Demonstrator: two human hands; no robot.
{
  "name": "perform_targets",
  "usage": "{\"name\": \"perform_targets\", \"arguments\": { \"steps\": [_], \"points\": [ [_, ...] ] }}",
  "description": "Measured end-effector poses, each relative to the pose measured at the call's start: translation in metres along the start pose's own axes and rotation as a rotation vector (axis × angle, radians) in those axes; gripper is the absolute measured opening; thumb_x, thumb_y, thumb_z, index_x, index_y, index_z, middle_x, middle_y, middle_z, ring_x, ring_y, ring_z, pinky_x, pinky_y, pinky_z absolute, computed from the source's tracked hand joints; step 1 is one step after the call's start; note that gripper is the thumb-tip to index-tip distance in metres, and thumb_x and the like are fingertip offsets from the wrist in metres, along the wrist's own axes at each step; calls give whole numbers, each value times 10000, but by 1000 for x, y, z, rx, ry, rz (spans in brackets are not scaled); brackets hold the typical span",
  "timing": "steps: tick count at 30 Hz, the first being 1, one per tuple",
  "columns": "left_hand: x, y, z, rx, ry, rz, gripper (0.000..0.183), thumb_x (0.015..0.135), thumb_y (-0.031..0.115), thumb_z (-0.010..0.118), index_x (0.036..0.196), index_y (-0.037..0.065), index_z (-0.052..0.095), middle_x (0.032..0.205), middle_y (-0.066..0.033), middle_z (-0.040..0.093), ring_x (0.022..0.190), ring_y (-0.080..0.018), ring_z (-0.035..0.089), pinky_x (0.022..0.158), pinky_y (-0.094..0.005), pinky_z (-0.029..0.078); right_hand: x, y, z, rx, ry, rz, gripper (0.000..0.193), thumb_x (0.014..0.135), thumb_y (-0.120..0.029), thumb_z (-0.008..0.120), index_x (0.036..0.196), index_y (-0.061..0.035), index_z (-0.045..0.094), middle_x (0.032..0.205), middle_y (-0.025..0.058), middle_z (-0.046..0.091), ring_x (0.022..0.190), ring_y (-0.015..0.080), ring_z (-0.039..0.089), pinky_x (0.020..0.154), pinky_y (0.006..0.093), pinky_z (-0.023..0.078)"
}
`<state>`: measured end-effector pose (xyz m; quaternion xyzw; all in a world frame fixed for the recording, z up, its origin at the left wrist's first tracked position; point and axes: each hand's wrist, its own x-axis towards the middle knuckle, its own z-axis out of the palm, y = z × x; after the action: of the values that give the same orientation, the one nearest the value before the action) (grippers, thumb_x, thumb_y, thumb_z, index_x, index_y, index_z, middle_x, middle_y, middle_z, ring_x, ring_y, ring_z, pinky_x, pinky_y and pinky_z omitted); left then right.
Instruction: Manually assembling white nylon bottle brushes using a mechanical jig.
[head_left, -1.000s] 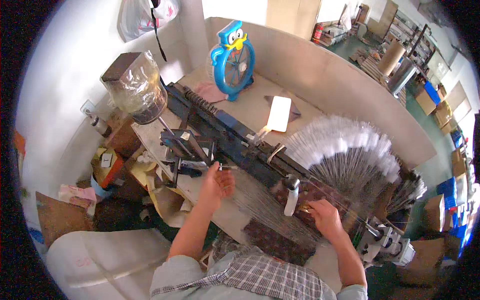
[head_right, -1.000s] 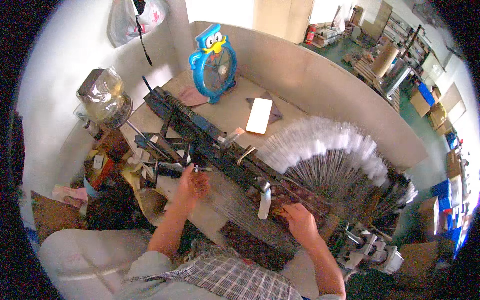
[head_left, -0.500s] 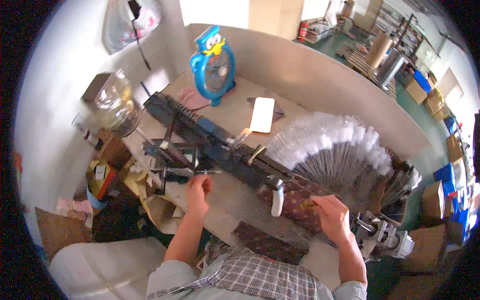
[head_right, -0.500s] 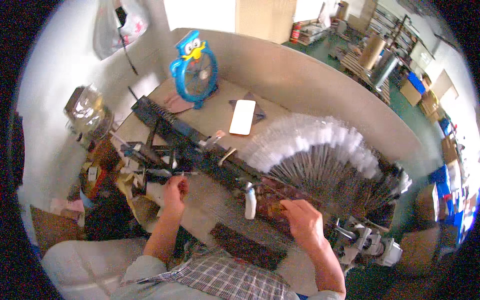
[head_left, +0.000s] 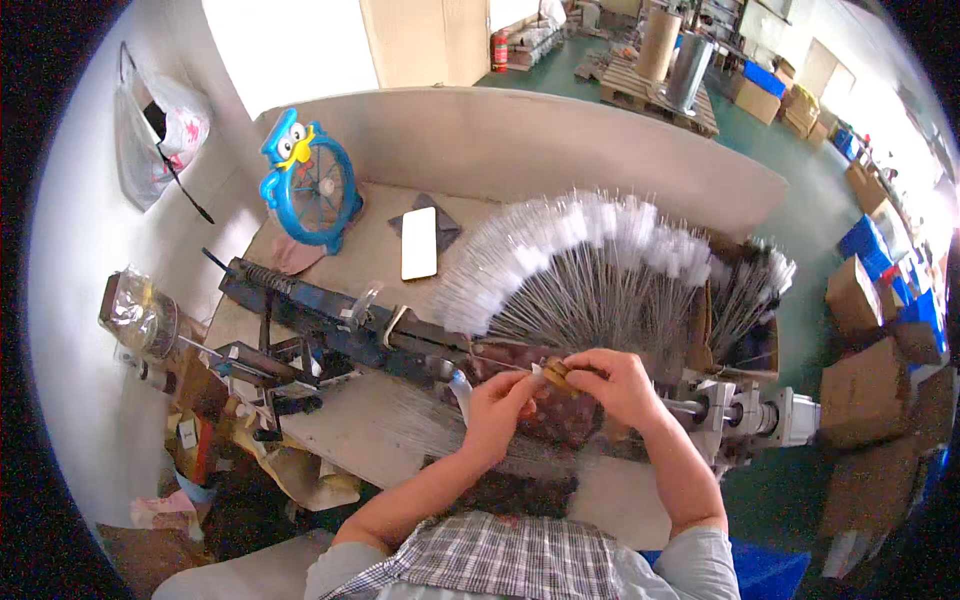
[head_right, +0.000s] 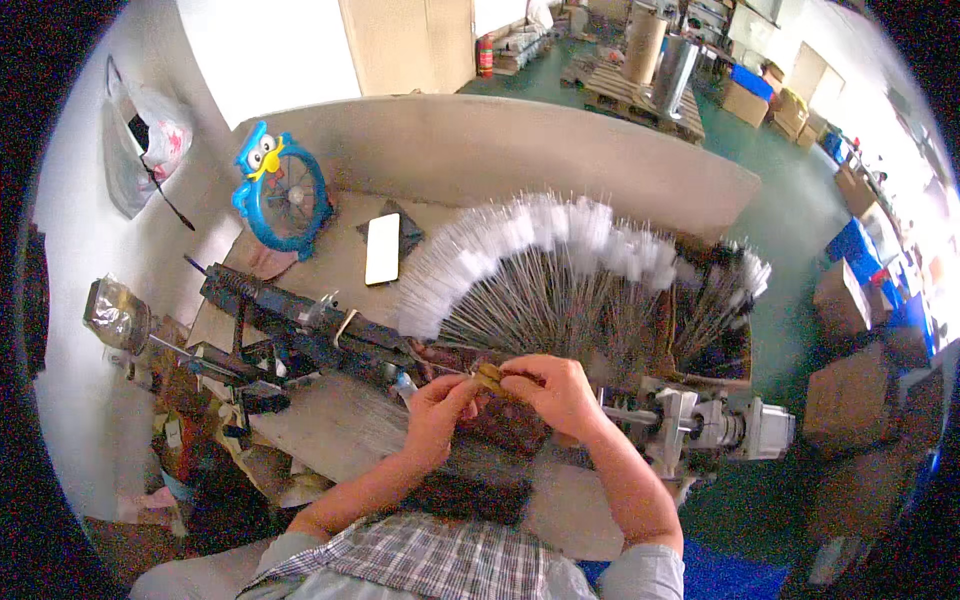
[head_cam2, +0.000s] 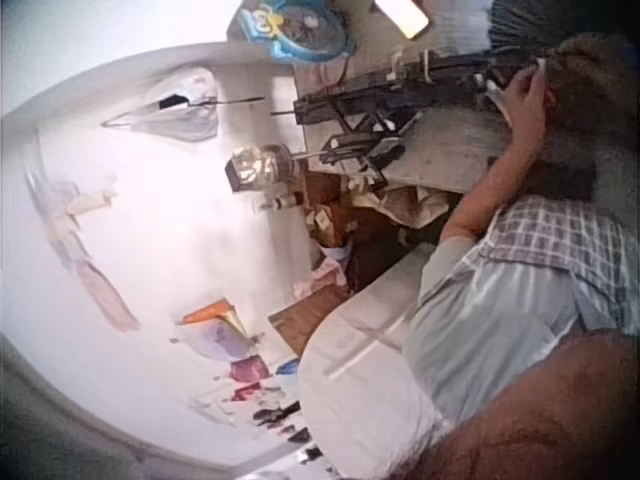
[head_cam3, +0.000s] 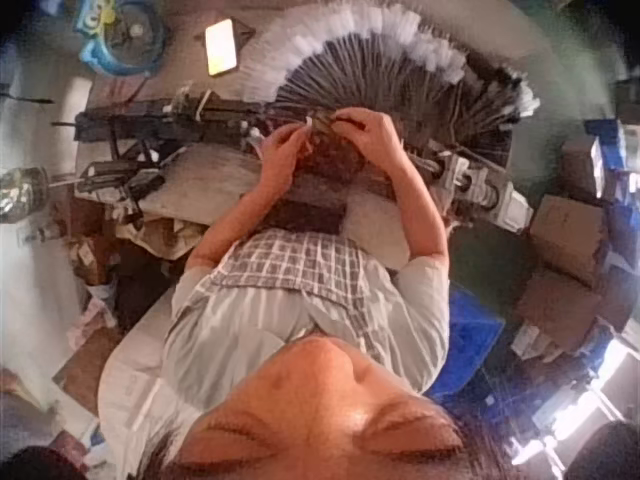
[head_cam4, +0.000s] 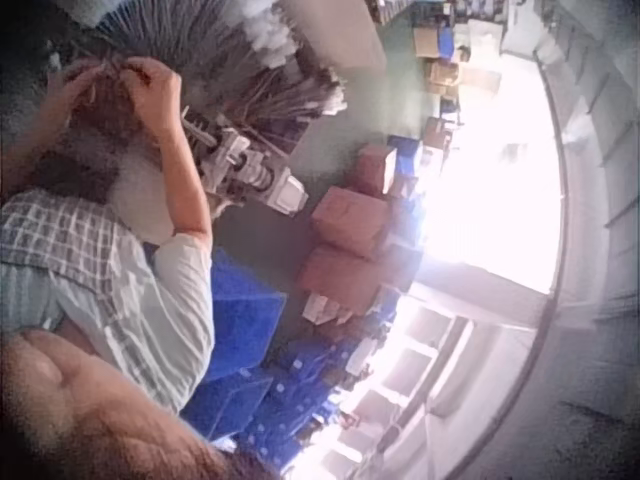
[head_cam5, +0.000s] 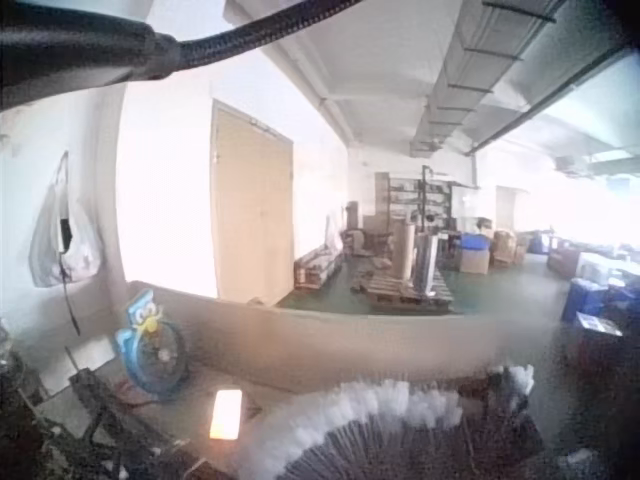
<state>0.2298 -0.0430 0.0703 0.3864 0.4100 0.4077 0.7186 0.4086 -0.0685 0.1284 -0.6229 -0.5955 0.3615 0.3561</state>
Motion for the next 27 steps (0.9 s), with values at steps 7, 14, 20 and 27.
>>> {"name": "perform_targets", "arguments": {
  "steps": [7,14,20,27],
  "points": [
    [2,12,12,130,-12,-19,163,853,163,611,888,8,646,731,-32,636,584,-49,511,532,-190,407,1,12,-6,150,-66,33,211,800,-97,642,976,21,645,862,81,668,784,107,591,729,252,473],
    [5,9,-2,18,33,-30,159,867,165,594,874,12,636,741,-32,620,620,-78,542,581,-212,453,1,7,2,300,-25,92,198,792,-93,640,966,2,654,835,75,661,764,132,598,705,267,472],
    [-5,15,-14,-151,170,-8,138,885,179,581,885,43,606,730,-37,606,609,-92,540,573,-236,457,27,-24,29,-424,312,-461,145,718,-140,670,836,-56,663,739,68,622,738,261,575,678,351,478],
    [-1,17,-22,-236,104,-84,198,899,220,558,889,25,589,705,-37,591,586,-93,543,556,-225,458,44,-19,53,-402,158,-358,144,746,-182,653,827,-67,680,764,74,643,760,257,599,689,354,486]
  ]
}}
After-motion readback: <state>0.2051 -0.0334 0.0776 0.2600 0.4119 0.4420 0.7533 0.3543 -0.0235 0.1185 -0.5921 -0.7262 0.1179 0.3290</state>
